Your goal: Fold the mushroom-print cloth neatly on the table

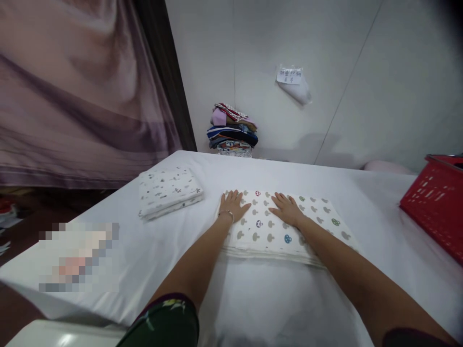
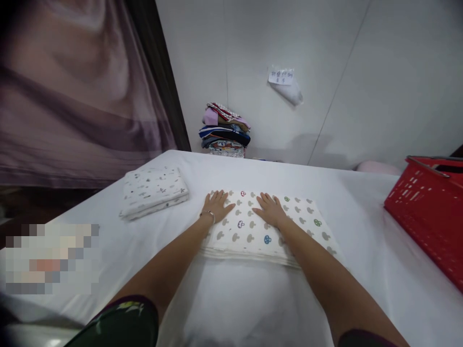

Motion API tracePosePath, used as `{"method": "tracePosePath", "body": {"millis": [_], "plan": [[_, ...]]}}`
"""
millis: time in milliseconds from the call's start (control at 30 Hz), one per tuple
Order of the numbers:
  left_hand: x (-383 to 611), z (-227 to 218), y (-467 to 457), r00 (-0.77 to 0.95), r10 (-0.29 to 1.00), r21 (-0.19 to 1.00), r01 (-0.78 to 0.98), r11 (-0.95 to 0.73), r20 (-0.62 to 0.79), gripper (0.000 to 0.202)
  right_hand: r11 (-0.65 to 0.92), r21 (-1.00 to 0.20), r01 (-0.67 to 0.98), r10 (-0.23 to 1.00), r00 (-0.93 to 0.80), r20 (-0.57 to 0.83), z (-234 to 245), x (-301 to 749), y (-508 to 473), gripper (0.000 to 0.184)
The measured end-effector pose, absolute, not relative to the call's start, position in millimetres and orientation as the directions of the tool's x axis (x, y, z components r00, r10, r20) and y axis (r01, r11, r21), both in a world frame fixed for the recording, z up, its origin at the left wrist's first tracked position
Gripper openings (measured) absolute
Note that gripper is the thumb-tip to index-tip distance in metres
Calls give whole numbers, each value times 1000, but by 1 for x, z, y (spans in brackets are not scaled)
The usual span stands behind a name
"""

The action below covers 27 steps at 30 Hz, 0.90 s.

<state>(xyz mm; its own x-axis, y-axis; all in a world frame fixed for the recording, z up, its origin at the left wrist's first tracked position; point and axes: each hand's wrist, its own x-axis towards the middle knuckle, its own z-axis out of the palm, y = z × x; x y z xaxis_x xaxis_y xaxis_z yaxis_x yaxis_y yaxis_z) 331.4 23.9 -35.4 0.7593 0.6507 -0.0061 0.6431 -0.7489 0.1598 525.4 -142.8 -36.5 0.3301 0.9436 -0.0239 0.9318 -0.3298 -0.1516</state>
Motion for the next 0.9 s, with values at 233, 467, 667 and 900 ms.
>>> {"method": "tracePosePath", "body": {"millis": [233,467,667,900], "plan": [[325,-11,34,750,659,422,617,-665,-58,60,-390,-214,895,921,380,-90,-20,485,-184,57],[249,-12,21,511,859,625,666,-406,13,43,-403,-273,873,912,408,-43,-24,463,-252,55],[205,-22,-5,392,920,761,600,-246,-12,26,-231,-447,864,929,332,162,-20,422,-231,42],[190,-19,-16,446,892,821,534,-201,-72,21,-38,-649,760,922,277,270,-3,348,-171,24]]}}
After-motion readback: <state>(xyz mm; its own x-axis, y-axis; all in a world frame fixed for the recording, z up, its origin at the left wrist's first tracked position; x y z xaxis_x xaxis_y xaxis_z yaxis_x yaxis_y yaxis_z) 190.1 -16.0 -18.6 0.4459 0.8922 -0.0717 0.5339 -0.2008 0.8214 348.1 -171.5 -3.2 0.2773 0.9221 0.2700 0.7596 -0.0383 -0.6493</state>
